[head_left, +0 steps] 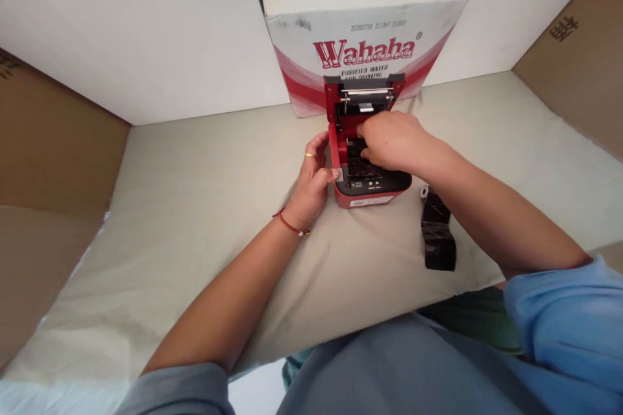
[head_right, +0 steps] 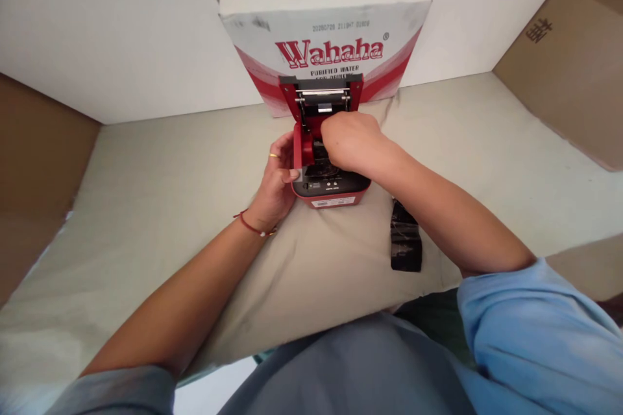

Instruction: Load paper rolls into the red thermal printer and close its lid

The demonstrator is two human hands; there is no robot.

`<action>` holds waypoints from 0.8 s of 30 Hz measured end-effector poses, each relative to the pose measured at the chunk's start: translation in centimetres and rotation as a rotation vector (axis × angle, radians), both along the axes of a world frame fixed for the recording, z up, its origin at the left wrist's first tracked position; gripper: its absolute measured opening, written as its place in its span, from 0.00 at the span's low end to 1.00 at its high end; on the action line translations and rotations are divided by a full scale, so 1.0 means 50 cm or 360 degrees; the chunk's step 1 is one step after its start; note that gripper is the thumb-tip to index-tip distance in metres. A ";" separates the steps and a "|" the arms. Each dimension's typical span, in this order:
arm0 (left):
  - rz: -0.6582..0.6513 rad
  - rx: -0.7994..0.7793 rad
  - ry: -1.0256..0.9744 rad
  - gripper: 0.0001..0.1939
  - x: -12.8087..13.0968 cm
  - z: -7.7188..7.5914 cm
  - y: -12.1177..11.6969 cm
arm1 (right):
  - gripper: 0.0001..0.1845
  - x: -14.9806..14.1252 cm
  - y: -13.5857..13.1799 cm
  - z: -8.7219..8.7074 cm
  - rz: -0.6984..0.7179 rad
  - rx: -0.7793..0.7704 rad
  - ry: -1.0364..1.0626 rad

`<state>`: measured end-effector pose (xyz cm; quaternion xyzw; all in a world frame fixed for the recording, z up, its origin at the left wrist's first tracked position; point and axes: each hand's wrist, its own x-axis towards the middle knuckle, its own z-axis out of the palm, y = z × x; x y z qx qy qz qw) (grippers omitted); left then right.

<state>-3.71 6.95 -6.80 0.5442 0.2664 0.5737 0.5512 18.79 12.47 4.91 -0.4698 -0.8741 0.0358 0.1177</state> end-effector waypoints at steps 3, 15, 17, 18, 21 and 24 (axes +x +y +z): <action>-0.0006 0.0029 0.0007 0.49 0.001 -0.001 0.002 | 0.15 0.026 -0.037 0.043 0.0073 0.0010 0.0157; -0.0030 -0.0002 -0.0059 0.47 0.000 0.004 0.004 | 0.21 0.103 -0.313 0.171 0.0177 -0.1768 0.0977; -0.0013 0.0003 -0.0055 0.46 0.000 0.007 0.003 | 0.20 0.081 -0.330 0.103 0.0140 -0.1889 0.0933; -0.0007 -0.0003 -0.0055 0.46 -0.001 0.009 0.003 | 0.19 0.069 -0.338 0.072 0.0094 -0.1857 0.0919; 0.0002 -0.0029 -0.0068 0.46 -0.003 0.016 0.001 | 0.15 0.046 -0.360 0.010 -0.0108 -0.1361 0.0930; 0.0009 -0.0041 -0.0064 0.45 -0.006 0.020 0.000 | 0.14 0.070 -0.369 -0.004 -0.0244 -0.0798 0.0997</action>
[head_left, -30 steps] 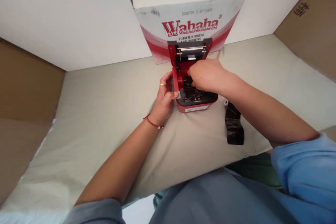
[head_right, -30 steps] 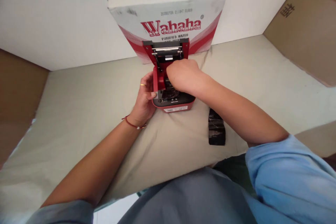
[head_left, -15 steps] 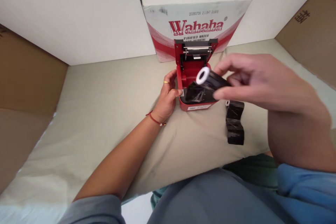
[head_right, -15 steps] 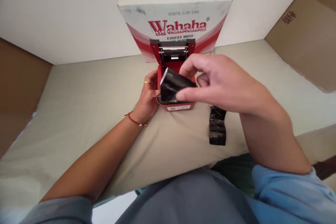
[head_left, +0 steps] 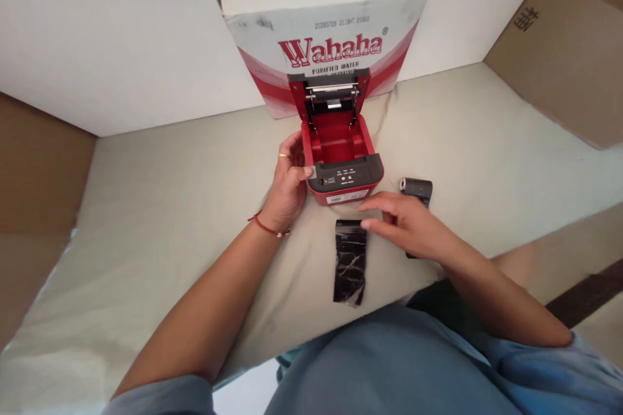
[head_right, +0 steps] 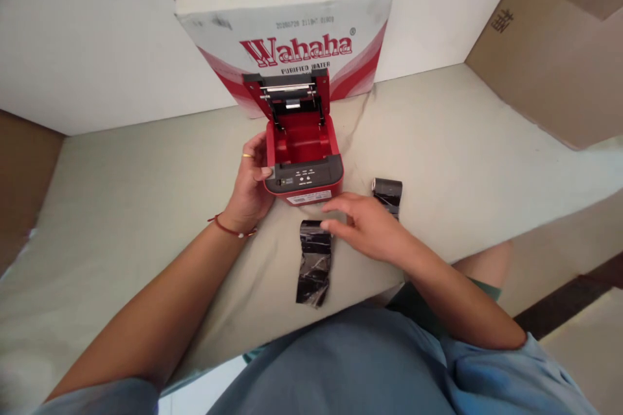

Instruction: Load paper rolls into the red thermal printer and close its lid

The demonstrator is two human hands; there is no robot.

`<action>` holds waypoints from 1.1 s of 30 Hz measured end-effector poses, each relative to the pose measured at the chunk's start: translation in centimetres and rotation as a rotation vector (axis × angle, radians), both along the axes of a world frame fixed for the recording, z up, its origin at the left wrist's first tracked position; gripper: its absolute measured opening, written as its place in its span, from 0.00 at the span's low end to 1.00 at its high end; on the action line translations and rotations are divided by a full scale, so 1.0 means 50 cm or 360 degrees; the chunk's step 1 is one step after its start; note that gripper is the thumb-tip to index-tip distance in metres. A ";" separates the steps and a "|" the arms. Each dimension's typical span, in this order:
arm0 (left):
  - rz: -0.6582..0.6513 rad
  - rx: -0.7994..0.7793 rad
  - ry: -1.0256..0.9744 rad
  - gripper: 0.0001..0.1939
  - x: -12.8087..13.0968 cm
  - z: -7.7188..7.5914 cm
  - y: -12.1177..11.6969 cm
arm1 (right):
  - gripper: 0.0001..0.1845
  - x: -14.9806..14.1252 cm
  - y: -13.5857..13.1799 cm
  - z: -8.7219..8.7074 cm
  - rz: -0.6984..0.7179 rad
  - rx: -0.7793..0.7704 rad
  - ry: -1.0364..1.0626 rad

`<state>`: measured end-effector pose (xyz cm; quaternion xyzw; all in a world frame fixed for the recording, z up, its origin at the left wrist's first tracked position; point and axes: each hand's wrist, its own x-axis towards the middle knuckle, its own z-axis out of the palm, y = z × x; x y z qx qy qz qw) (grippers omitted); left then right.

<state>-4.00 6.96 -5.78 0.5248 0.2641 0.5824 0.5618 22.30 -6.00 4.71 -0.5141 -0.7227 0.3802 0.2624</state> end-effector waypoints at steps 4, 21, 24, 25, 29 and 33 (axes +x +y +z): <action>-0.0039 -0.0007 0.0001 0.44 -0.002 -0.001 0.001 | 0.14 0.104 0.010 -0.002 -0.0563 0.0489 -0.0372; -0.0074 -0.0025 -0.0029 0.46 -0.001 -0.006 0.004 | 0.17 0.170 0.025 0.064 0.0283 0.0136 -0.0689; -0.0072 -0.0001 -0.0031 0.46 -0.001 -0.010 0.007 | 0.19 0.149 0.034 0.165 0.0485 0.0201 -0.0406; -0.0064 -0.0006 -0.0037 0.46 0.000 -0.010 0.007 | 0.19 0.135 0.045 0.192 0.0483 0.0272 -0.0430; -0.0032 -0.0030 -0.0060 0.45 0.002 -0.007 0.003 | 0.18 0.046 0.125 0.231 0.0392 0.0512 -0.0739; -0.0048 0.0019 -0.0039 0.44 0.003 -0.010 0.004 | 0.13 -0.052 0.215 0.188 0.0204 0.0643 -0.1096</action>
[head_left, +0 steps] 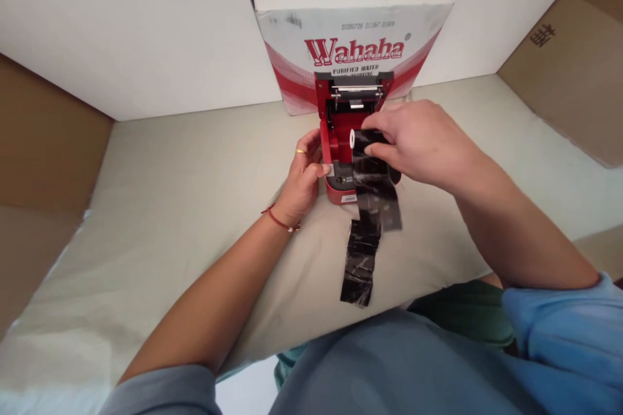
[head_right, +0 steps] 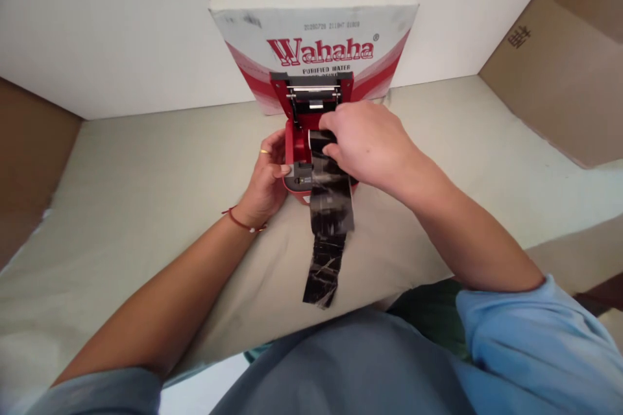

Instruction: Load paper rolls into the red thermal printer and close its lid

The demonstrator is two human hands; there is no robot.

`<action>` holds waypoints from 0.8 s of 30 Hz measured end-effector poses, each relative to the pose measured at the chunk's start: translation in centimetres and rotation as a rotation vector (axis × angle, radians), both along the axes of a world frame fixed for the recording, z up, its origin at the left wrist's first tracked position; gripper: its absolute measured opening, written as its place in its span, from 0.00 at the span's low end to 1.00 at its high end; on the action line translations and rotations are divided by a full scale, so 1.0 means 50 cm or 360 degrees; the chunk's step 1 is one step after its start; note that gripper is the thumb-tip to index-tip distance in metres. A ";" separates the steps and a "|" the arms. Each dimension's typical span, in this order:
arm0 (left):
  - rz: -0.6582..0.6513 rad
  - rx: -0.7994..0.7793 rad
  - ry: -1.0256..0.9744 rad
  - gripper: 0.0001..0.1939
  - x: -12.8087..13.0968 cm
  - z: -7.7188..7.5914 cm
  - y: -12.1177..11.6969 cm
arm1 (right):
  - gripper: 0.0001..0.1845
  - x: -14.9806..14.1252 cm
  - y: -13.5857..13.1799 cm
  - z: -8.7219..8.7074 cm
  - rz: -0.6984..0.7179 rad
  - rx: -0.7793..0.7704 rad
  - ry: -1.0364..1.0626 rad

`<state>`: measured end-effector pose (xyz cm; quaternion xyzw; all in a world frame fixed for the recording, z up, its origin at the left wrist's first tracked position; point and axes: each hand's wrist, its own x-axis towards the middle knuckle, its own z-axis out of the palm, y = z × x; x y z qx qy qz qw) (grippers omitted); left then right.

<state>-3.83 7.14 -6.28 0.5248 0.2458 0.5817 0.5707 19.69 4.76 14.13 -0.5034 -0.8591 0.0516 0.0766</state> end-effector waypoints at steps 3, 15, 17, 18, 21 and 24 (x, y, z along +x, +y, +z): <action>-0.0015 0.0065 0.0046 0.45 -0.001 -0.007 0.003 | 0.11 -0.050 0.044 -0.037 -0.0114 0.0086 -0.0167; -0.0090 0.0102 0.0081 0.47 0.001 -0.015 0.009 | 0.12 -0.117 0.100 -0.089 -0.0266 -0.0023 -0.0353; -0.0085 0.0108 0.0088 0.47 0.001 -0.016 0.009 | 0.11 -0.107 0.112 -0.107 -0.0200 0.0013 -0.0247; -0.0077 0.0114 0.0092 0.47 0.001 -0.015 0.008 | 0.11 -0.100 0.115 -0.112 -0.0164 0.0022 -0.0203; -0.0053 0.0145 0.0120 0.46 0.000 -0.012 0.005 | 0.14 -0.076 0.101 -0.101 -0.0036 -0.0004 -0.0078; -0.0028 0.0176 0.0156 0.45 -0.001 -0.009 0.003 | 0.14 -0.045 0.045 -0.069 0.0123 -0.0036 0.0170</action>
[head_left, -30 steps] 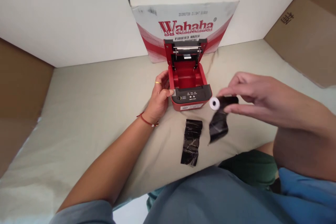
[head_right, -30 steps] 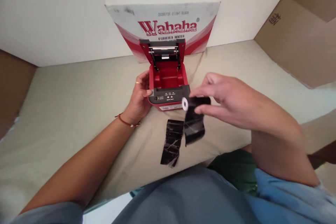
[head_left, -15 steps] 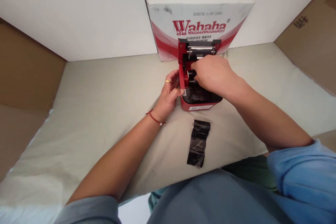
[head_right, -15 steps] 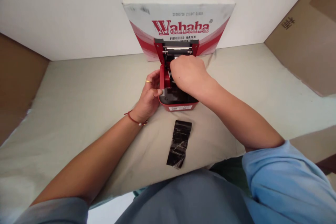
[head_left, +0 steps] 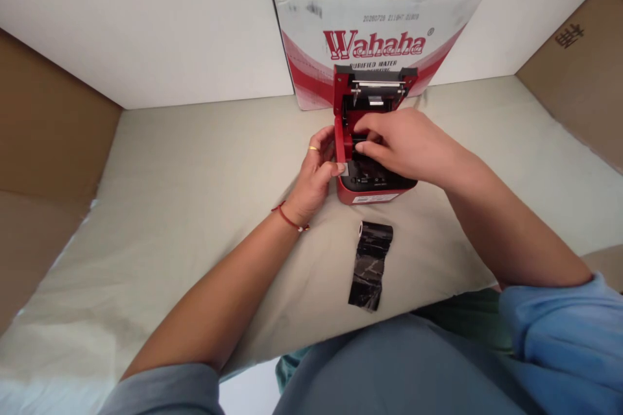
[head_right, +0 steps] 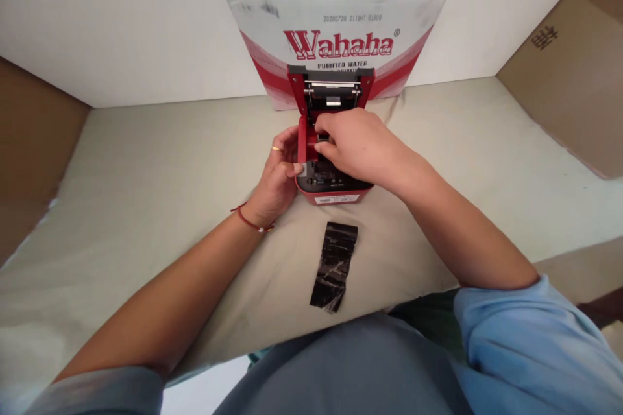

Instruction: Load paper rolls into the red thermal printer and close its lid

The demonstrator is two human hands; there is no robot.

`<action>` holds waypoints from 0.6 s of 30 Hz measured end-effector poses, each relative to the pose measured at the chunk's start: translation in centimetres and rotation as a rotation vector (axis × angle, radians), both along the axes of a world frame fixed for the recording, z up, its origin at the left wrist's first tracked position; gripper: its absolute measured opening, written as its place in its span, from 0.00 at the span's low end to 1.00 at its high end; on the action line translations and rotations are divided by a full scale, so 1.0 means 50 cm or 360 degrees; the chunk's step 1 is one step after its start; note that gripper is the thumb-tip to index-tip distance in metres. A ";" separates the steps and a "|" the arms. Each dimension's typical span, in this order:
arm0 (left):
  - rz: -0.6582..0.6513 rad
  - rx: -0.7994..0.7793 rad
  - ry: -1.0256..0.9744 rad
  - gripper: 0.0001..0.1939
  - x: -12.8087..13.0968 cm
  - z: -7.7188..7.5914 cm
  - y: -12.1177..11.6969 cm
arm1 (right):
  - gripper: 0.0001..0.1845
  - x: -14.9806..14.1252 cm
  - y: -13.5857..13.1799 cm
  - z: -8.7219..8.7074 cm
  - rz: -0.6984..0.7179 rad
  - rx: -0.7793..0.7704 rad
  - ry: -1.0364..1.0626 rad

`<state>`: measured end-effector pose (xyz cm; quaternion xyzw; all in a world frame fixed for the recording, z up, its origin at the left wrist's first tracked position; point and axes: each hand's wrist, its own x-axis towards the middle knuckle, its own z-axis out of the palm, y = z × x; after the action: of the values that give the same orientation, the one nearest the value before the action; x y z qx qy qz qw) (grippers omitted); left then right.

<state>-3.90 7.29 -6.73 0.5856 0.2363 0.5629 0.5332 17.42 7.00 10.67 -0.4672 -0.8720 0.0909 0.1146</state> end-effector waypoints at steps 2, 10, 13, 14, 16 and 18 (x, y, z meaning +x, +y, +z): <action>0.0023 0.0029 0.0029 0.44 0.000 -0.002 0.000 | 0.14 0.025 -0.051 0.012 0.0135 0.0052 0.0179; 0.0534 0.0252 0.0377 0.37 -0.008 0.011 -0.032 | 0.18 0.103 -0.172 -0.064 0.0299 0.0327 0.0375; 0.0878 0.0580 0.0529 0.29 -0.013 0.059 -0.071 | 0.23 0.111 -0.169 -0.079 0.0249 0.0273 0.0260; 0.0956 0.0747 0.0583 0.26 -0.013 0.077 -0.085 | 0.24 0.113 -0.165 -0.082 0.0245 0.0261 0.0242; 0.1005 0.1039 0.0747 0.23 -0.008 0.107 -0.109 | 0.25 0.116 -0.160 -0.087 0.0270 0.0263 0.0258; 0.0920 0.1225 0.0908 0.22 0.001 0.125 -0.125 | 0.25 0.119 -0.158 -0.092 0.0301 0.0273 0.0319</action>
<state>-3.85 1.02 -0.51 0.7786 0.2996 0.5510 0.0198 23.39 -0.88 6.06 -0.3600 -0.9009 0.0726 0.2314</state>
